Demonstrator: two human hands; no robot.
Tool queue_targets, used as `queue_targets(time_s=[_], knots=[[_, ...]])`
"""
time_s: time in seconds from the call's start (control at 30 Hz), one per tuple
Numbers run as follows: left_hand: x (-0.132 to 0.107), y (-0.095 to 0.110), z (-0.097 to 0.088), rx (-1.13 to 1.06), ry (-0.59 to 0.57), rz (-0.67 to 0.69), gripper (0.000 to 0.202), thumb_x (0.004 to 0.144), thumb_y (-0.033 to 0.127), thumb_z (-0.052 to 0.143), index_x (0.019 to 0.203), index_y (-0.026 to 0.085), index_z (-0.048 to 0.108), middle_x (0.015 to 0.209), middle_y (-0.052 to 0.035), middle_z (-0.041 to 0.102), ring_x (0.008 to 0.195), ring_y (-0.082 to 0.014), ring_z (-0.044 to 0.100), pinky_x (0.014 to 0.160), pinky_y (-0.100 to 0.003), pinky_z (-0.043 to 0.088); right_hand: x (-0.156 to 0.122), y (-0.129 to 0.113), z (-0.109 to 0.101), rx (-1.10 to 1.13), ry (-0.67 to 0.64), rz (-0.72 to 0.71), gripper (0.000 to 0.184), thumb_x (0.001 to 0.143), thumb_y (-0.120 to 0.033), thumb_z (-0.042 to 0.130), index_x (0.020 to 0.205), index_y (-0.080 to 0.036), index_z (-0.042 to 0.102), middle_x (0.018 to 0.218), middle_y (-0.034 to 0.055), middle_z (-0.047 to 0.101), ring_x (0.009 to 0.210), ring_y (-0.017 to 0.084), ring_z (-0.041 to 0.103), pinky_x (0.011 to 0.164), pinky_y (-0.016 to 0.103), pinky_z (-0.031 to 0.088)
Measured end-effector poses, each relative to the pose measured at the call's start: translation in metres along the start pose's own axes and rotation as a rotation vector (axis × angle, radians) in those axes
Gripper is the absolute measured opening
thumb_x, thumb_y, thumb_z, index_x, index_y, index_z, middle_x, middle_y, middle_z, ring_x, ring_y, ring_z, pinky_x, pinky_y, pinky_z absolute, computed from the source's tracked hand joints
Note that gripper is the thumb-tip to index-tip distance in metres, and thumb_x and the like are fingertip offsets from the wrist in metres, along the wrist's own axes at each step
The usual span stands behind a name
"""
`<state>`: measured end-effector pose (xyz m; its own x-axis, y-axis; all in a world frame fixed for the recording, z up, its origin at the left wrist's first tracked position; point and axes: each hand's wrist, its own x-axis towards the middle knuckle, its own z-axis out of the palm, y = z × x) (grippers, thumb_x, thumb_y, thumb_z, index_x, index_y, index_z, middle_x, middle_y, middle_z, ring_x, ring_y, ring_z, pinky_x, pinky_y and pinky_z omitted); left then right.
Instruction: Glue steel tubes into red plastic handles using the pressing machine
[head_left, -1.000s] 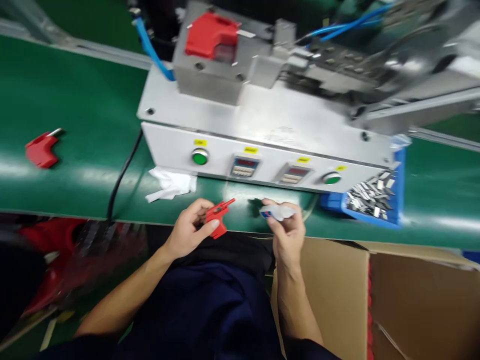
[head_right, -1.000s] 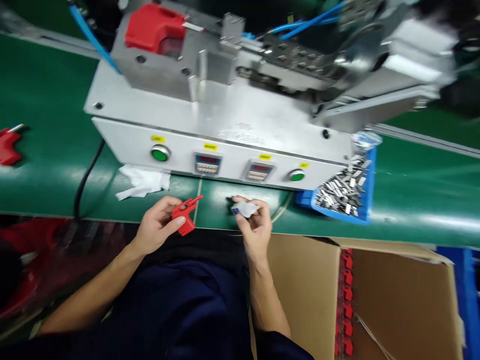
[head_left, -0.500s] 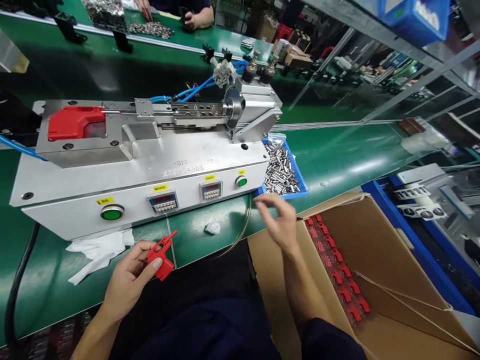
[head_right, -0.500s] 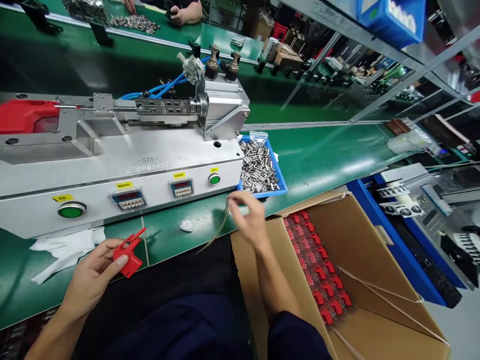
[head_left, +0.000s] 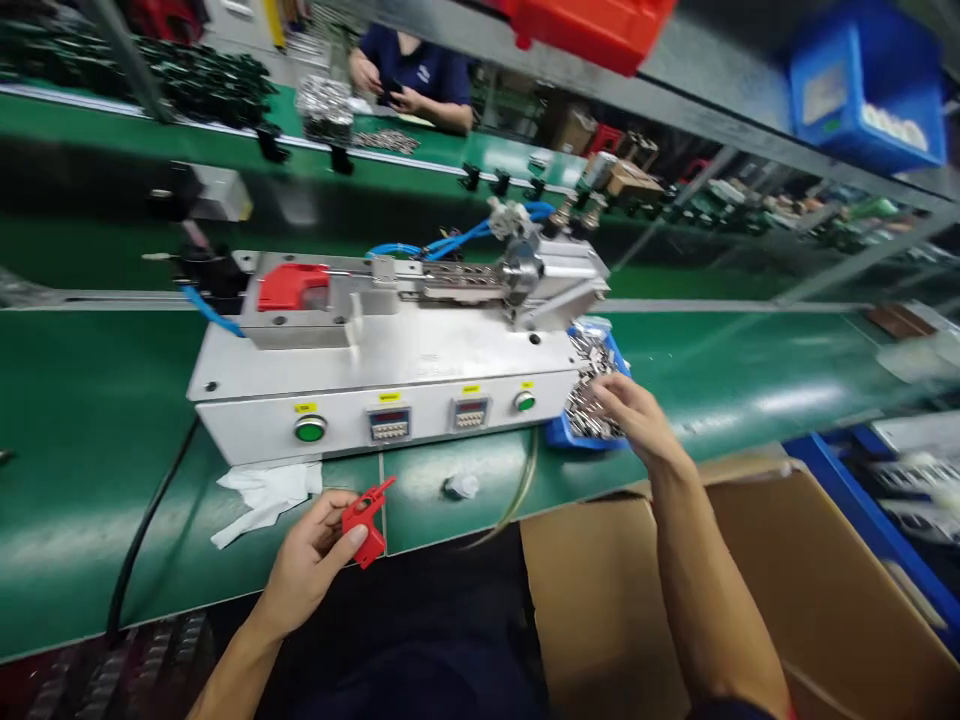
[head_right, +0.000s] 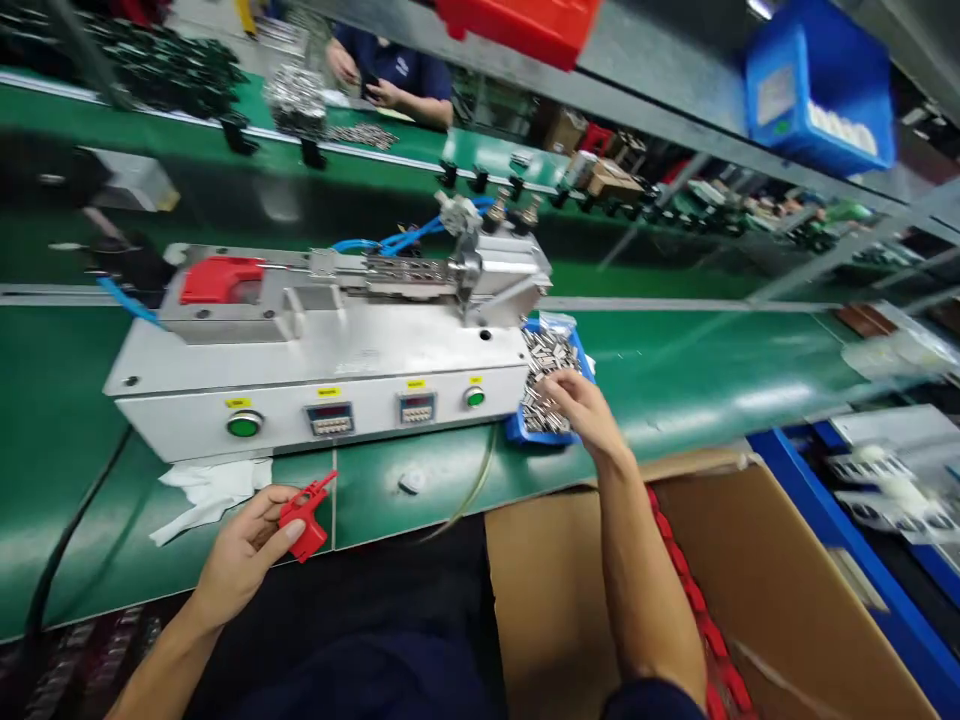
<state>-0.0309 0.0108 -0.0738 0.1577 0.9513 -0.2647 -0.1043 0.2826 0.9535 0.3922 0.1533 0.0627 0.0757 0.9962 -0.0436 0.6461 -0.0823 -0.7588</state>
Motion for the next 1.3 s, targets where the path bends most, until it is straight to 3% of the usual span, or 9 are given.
queue_targets(time_s=[0.07,0.17,0.33,0.53,0.63,0.77,0.97,1.13,1.3], knots=[[0.003,0.003,0.007,-0.013,-0.005,0.041,0.039,0.095,0.054,0.075,0.108,0.02,0.063,0.091,-0.0038,0.073,0.078,-0.0191,0.069,0.073,-0.027,0.056,-0.01,-0.019,-0.003,0.226,0.096,-0.027,0.057,0.074,-0.076,0.082,0.083,-0.023,0.063,0.081,0.0034,0.069,0.069,0.019,0.067,0.064,0.033,0.06],[0.01,0.009,0.014,0.01,-0.03,0.111,0.035,0.098,0.052,0.072,0.106,0.019,0.064,0.088,-0.0031,0.07,0.077,-0.0175,0.064,0.073,-0.026,0.052,-0.02,-0.05,0.002,0.264,0.066,-0.064,0.054,0.065,-0.068,0.095,0.086,-0.025,0.071,0.077,0.0039,0.071,0.065,0.022,0.07,0.063,0.035,0.063],[0.016,0.011,0.013,0.057,-0.038,0.186,0.029,0.099,0.046,0.069,0.106,0.018,0.063,0.087,-0.0025,0.068,0.076,-0.0167,0.06,0.073,-0.026,0.047,-0.017,-0.11,0.036,0.156,-0.086,-0.319,0.04,0.082,-0.061,0.088,0.097,-0.026,0.075,0.088,0.0075,0.078,0.079,0.028,0.077,0.078,0.041,0.068],[0.015,0.009,0.015,0.082,-0.028,0.212,0.025,0.098,0.042,0.067,0.105,0.019,0.062,0.087,-0.002,0.067,0.076,-0.0173,0.059,0.073,-0.028,0.046,0.058,-0.191,0.118,-0.075,-0.042,-0.881,0.01,0.098,-0.031,0.066,0.099,-0.024,0.073,0.097,0.0054,0.078,0.089,0.024,0.075,0.088,0.039,0.062],[0.015,0.011,0.017,0.121,-0.002,0.217,0.023,0.096,0.04,0.067,0.104,0.019,0.062,0.084,-0.0016,0.066,0.074,-0.0175,0.058,0.071,-0.028,0.046,0.1,-0.217,0.156,-0.146,-0.013,-0.929,0.01,0.093,-0.021,0.064,0.1,-0.023,0.071,0.098,0.0057,0.078,0.095,0.027,0.074,0.09,0.041,0.058],[0.013,0.014,0.016,0.136,0.023,0.243,0.02,0.094,0.037,0.066,0.102,0.019,0.062,0.082,-0.001,0.065,0.072,-0.0171,0.059,0.07,-0.027,0.047,0.122,-0.221,0.181,-0.202,-0.034,-0.905,0.012,0.093,-0.021,0.061,0.095,-0.023,0.073,0.098,0.0073,0.077,0.098,0.029,0.072,0.089,0.043,0.057],[0.011,0.019,0.015,0.159,0.023,0.256,0.019,0.092,0.036,0.066,0.102,0.02,0.064,0.078,0.0001,0.065,0.068,-0.0159,0.057,0.067,-0.026,0.047,0.115,-0.206,0.178,-0.243,-0.043,-1.003,0.023,0.099,-0.024,0.054,0.1,-0.021,0.077,0.115,0.011,0.076,0.111,0.031,0.069,0.103,0.05,0.054],[0.014,0.018,0.016,0.14,-0.026,0.223,0.018,0.093,0.036,0.066,0.1,0.02,0.064,0.078,0.0005,0.064,0.067,-0.0155,0.055,0.065,-0.025,0.044,0.104,-0.231,0.19,-0.386,-0.066,-1.06,0.024,0.1,-0.02,0.056,0.113,-0.022,0.077,0.123,0.0104,0.073,0.118,0.032,0.063,0.104,0.049,0.053],[0.017,0.02,0.013,0.055,-0.047,0.218,0.022,0.094,0.04,0.066,0.102,0.02,0.063,0.084,-0.0019,0.067,0.074,-0.0179,0.058,0.071,-0.028,0.047,0.107,-0.258,0.205,-0.608,-0.151,-0.944,0.018,0.097,-0.014,0.058,0.102,-0.019,0.075,0.12,0.0133,0.071,0.109,0.033,0.061,0.087,0.046,0.054]])
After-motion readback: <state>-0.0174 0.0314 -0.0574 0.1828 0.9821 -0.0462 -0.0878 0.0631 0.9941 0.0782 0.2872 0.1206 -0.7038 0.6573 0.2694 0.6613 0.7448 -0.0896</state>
